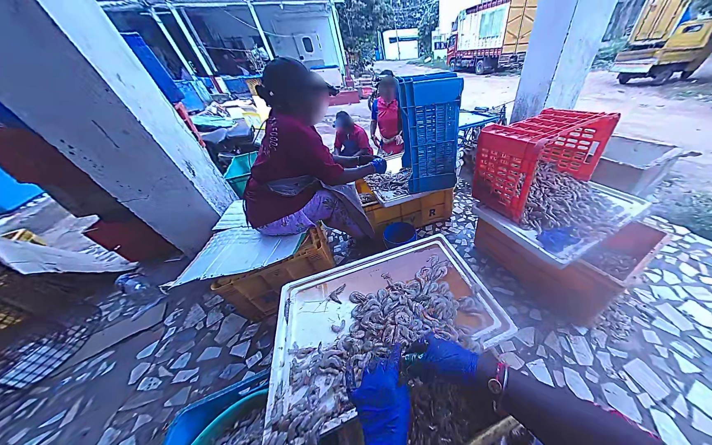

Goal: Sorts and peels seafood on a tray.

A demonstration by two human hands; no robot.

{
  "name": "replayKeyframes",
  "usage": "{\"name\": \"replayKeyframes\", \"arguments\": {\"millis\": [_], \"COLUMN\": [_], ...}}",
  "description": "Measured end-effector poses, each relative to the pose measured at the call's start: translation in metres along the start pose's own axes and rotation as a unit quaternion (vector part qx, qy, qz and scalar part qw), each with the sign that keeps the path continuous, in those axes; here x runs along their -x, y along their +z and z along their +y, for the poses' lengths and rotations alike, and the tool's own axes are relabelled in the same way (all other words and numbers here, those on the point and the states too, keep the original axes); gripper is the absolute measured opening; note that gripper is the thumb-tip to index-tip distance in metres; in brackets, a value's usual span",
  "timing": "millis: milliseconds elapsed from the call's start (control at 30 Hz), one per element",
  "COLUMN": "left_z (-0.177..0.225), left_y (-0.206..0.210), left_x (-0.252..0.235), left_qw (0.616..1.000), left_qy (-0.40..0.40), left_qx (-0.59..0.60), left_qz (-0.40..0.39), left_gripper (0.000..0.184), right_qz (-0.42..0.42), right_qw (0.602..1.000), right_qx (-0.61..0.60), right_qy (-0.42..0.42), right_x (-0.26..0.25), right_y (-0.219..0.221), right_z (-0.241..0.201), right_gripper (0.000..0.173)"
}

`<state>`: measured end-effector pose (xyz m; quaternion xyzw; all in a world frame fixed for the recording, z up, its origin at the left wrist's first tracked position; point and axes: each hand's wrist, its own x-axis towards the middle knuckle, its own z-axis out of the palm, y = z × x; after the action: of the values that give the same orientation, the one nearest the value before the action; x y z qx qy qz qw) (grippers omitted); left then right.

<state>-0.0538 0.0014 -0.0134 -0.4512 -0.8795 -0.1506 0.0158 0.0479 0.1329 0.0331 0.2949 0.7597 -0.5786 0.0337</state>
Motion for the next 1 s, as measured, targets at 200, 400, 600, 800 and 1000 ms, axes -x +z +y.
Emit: {"name": "replayKeyframes", "arguments": {"millis": [200,400,600,800,1000], "left_z": [0.012,-0.014,-0.030,-0.060,-0.021], "left_y": [-0.020,-0.007,-0.011,-0.009,-0.020], "left_x": [0.001,0.006,0.002,-0.002,0.009], "left_qw": [0.989,0.875,0.801,0.879,0.966], "left_qy": [-0.017,-0.199,-0.260,-0.130,0.007], "left_qx": [-0.026,0.441,0.536,0.459,0.259], "left_qz": [-0.142,-0.027,0.061,0.001,0.006], "left_gripper": [0.039,0.036,0.026,0.060,0.063], "right_qz": [0.035,-0.006,-0.021,-0.027,-0.045], "right_qw": [0.988,0.980,0.990,0.997,0.995], "right_qx": [0.148,0.181,0.082,-0.051,-0.002], "right_qy": [0.008,-0.079,-0.113,-0.047,-0.084], "right_x": [-0.006,-0.010,-0.011,-0.007,-0.006], "right_y": [0.002,0.004,0.013,0.005,0.003], "right_z": [-0.003,0.000,0.002,0.003,0.004], "right_gripper": [0.035,0.027,0.023,0.024,0.025]}}
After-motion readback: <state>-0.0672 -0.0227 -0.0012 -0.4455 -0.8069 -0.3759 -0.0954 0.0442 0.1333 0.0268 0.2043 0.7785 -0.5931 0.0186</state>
